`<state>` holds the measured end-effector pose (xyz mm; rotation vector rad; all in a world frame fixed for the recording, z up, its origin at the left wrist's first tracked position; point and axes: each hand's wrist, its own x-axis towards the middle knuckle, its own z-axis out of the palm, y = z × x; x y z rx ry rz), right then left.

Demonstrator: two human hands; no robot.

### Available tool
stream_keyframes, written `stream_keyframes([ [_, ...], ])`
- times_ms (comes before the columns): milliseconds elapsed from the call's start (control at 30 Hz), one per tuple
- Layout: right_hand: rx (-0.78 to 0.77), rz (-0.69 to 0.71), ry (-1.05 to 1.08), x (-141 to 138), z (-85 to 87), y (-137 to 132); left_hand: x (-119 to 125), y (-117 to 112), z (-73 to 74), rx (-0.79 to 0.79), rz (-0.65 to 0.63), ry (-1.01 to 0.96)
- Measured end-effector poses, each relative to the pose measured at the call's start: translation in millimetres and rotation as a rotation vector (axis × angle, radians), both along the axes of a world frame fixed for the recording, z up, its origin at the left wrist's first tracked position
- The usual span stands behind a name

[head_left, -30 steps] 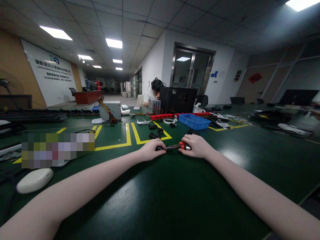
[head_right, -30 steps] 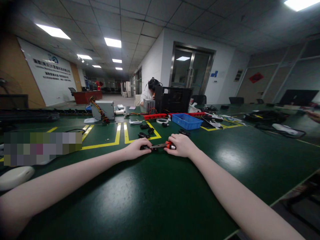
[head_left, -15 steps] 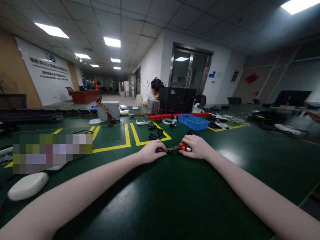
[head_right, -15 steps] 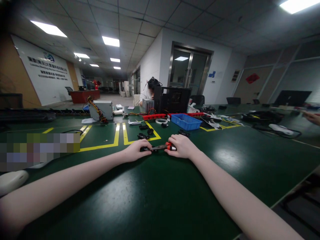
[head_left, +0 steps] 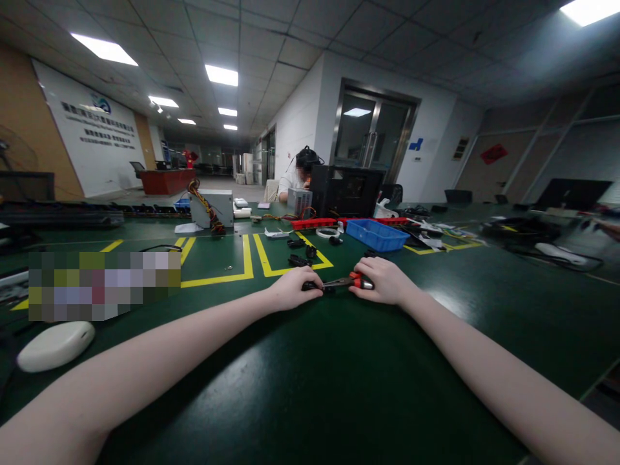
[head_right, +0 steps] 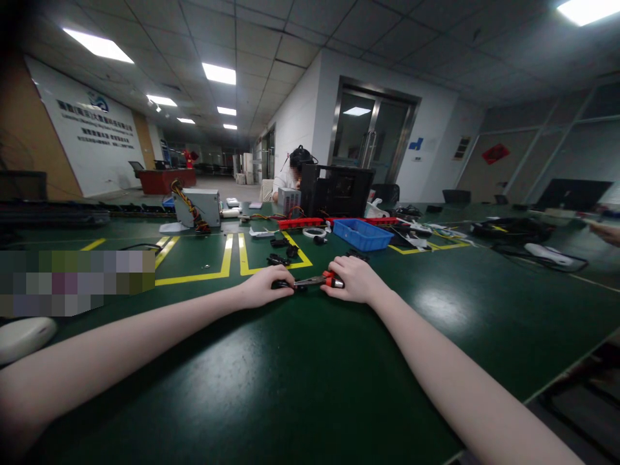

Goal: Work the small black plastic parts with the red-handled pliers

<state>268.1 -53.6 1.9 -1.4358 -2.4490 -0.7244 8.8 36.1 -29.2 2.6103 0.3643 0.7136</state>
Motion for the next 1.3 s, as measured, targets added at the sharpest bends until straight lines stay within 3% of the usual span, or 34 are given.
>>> stream_keyframes([
  [1300,0.033,-0.005,0.048,0.3,-0.5,-2.5,-0.5,-2.2,-0.3,0.018,-0.004,-0.016],
])
